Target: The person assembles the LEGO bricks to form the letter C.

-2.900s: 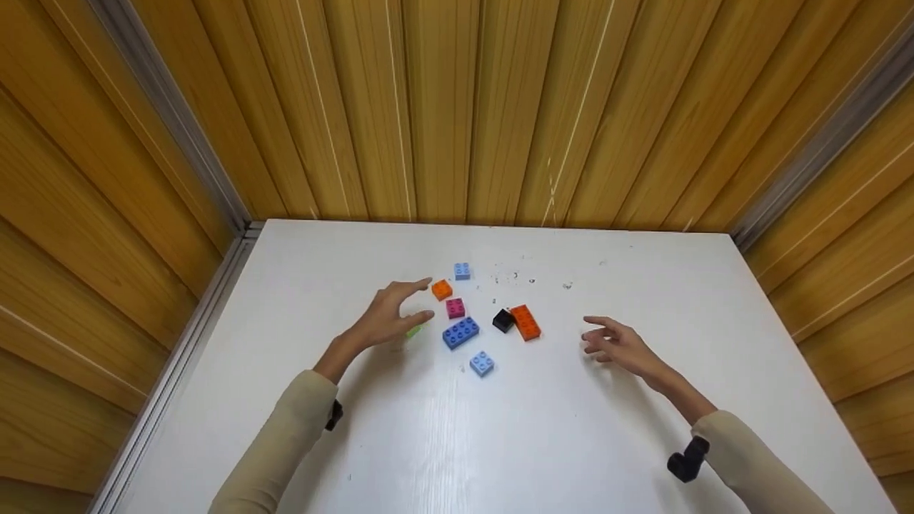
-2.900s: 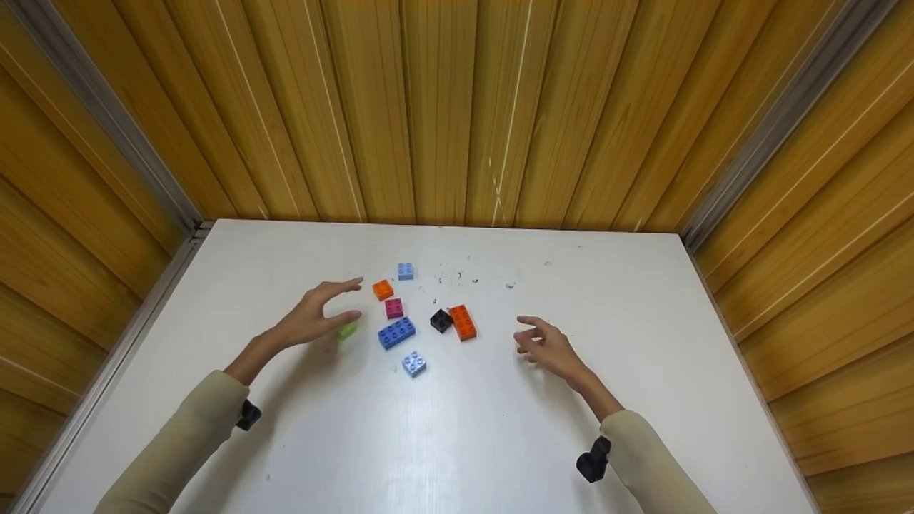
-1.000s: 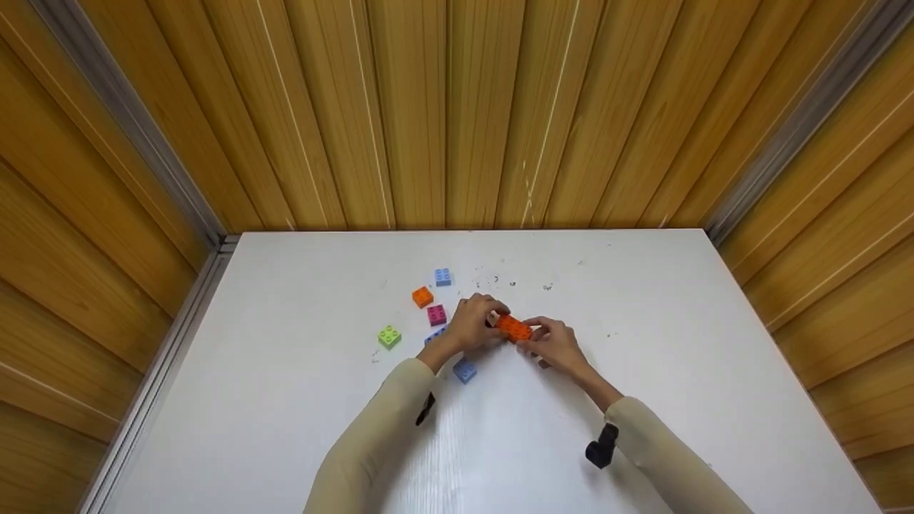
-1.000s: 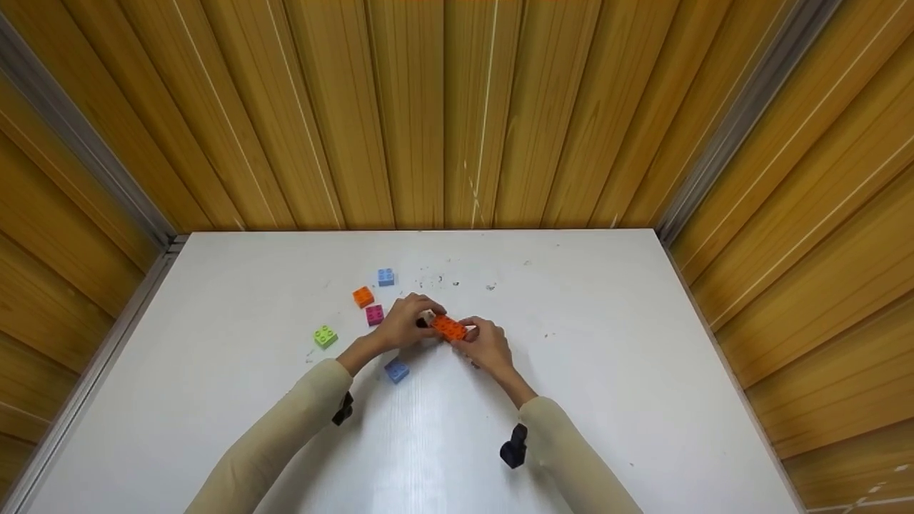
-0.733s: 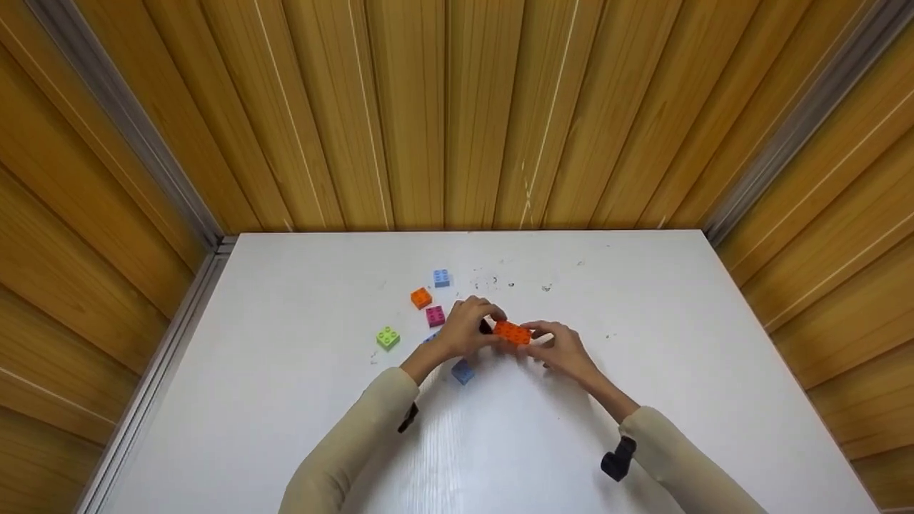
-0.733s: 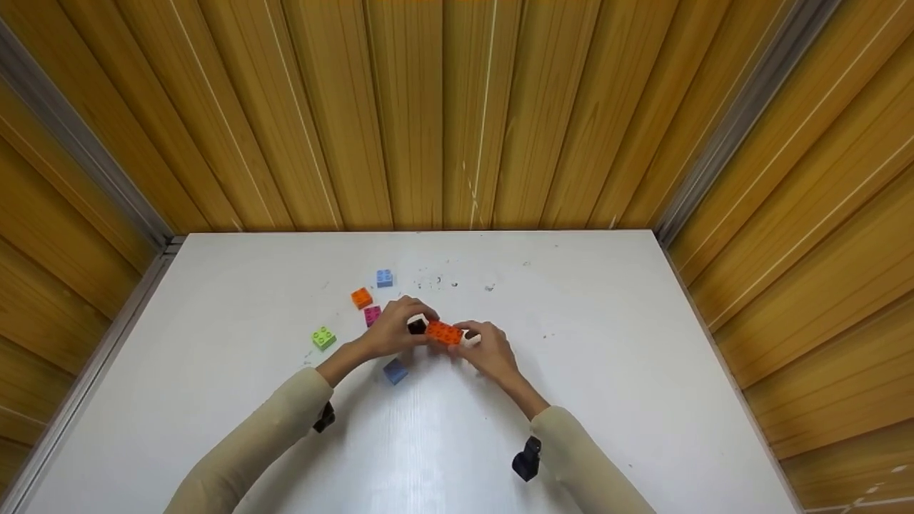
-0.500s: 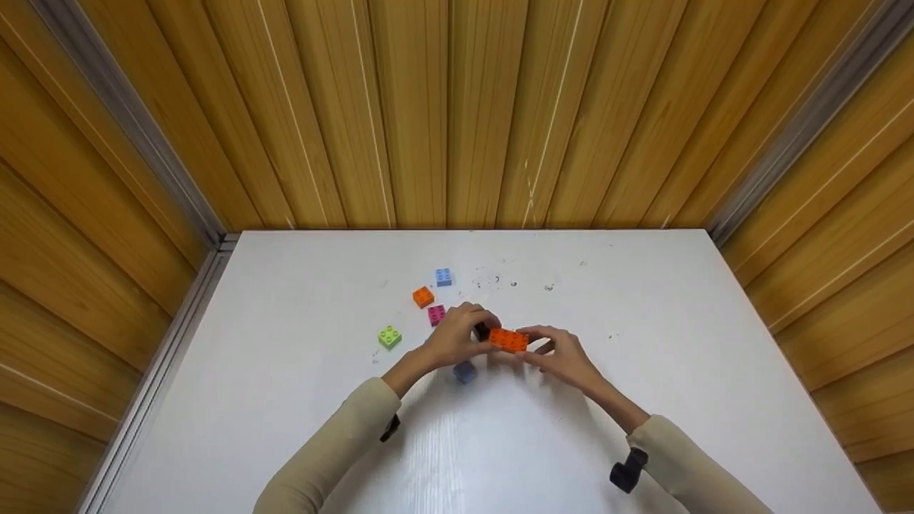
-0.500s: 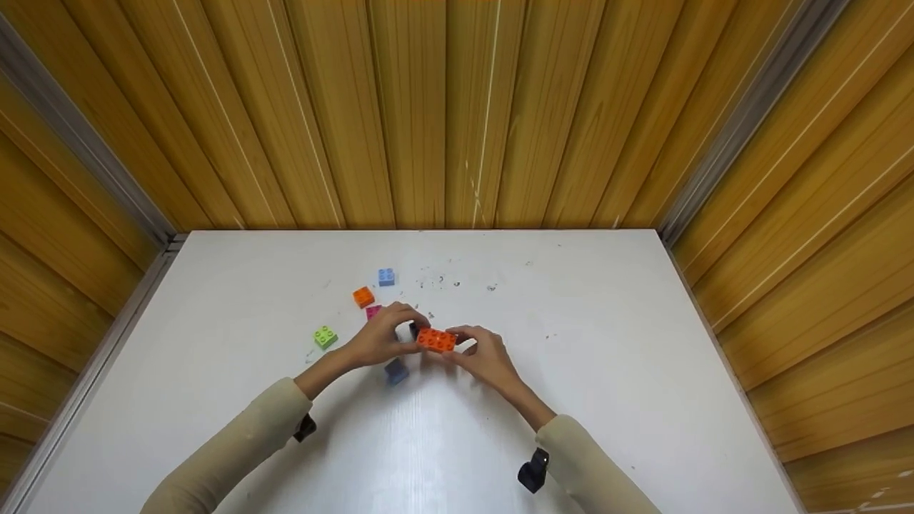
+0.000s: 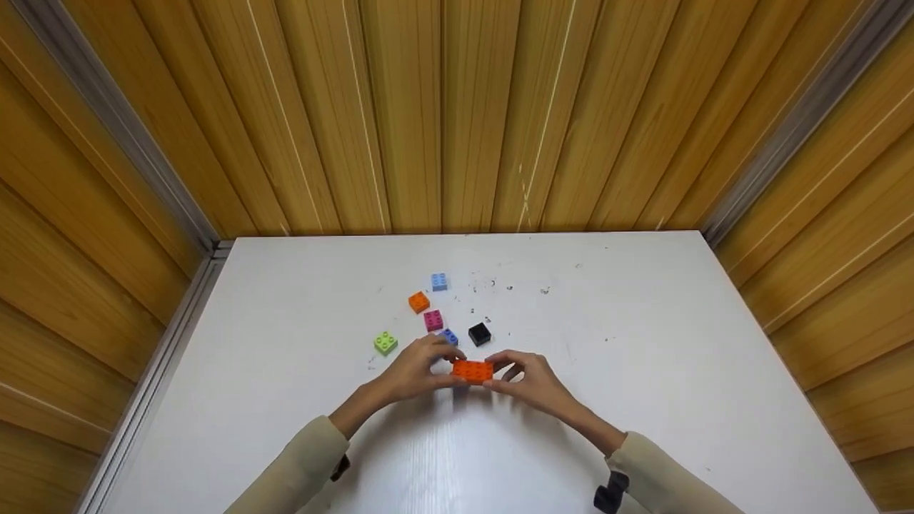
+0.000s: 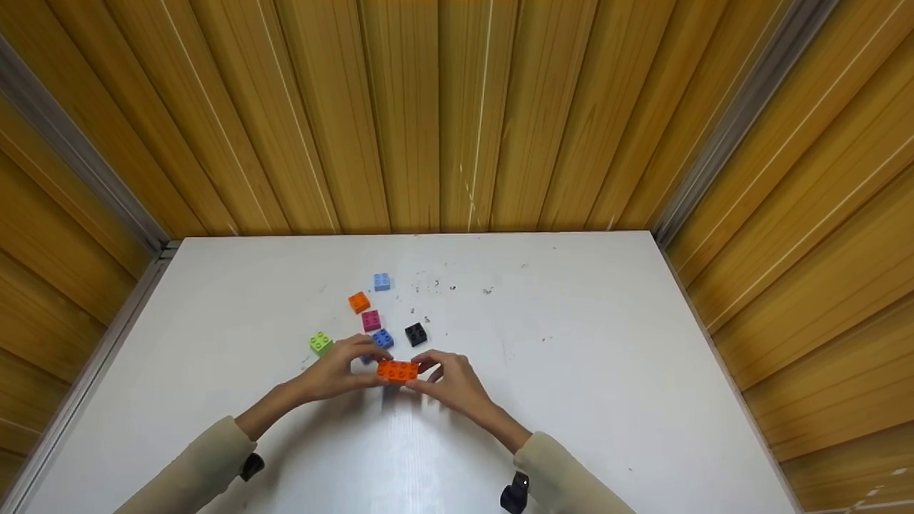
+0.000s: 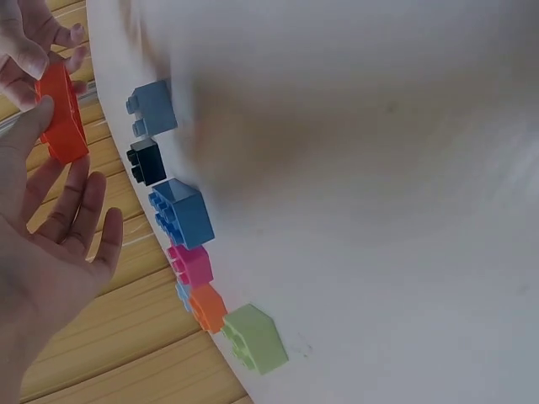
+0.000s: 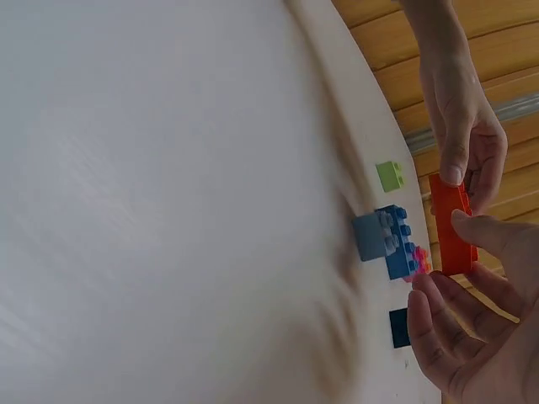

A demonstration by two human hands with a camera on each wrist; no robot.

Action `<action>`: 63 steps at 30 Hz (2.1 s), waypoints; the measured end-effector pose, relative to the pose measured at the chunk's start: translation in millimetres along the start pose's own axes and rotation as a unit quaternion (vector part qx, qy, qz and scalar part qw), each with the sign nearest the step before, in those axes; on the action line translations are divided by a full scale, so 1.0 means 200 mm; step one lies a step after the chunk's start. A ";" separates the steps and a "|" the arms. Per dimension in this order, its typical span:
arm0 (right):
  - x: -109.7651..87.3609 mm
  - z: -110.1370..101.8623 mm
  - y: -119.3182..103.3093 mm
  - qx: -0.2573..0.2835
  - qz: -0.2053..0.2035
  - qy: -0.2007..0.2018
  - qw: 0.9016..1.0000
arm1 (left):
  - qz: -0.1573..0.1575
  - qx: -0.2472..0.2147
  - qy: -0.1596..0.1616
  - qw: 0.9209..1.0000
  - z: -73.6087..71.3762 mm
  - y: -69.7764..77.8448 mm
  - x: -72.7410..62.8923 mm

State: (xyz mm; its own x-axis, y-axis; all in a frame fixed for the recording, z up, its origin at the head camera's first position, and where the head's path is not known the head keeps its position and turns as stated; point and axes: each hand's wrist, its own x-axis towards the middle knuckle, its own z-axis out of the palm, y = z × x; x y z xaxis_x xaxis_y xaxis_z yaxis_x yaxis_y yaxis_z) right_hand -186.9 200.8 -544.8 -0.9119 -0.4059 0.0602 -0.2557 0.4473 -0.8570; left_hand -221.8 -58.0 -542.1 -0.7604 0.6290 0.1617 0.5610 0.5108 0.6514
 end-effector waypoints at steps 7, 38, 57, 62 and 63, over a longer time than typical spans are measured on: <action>-0.04 0.11 0.01 0.003 -0.006 -0.024 1.000 | -0.019 0.002 -0.017 1.000 0.03 -0.03 -0.13; -0.07 0.20 0.07 -0.072 0.000 -0.016 0.997 | -0.003 0.034 -0.061 0.998 0.12 -0.07 -0.17; -0.03 0.11 0.07 -0.052 -0.024 -0.026 0.998 | -0.005 0.044 -0.047 0.998 0.14 -0.07 -0.17; 0.04 0.07 0.11 -0.041 -0.024 -0.008 0.999 | -0.019 0.042 -0.056 0.997 0.14 -0.07 -0.18; 0.05 0.06 0.12 -0.037 -0.023 -0.006 0.999 | -0.020 0.042 -0.056 0.997 0.14 -0.07 -0.18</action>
State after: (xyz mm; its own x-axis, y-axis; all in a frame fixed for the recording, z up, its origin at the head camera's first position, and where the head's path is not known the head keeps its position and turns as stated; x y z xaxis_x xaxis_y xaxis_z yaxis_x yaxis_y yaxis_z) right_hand -198.9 197.9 -571.5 -0.8945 -0.4375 0.0916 -0.3208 0.4857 -0.8131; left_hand -193.8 -71.6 -577.7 -0.7434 0.6670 0.0498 0.5603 0.5802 0.5911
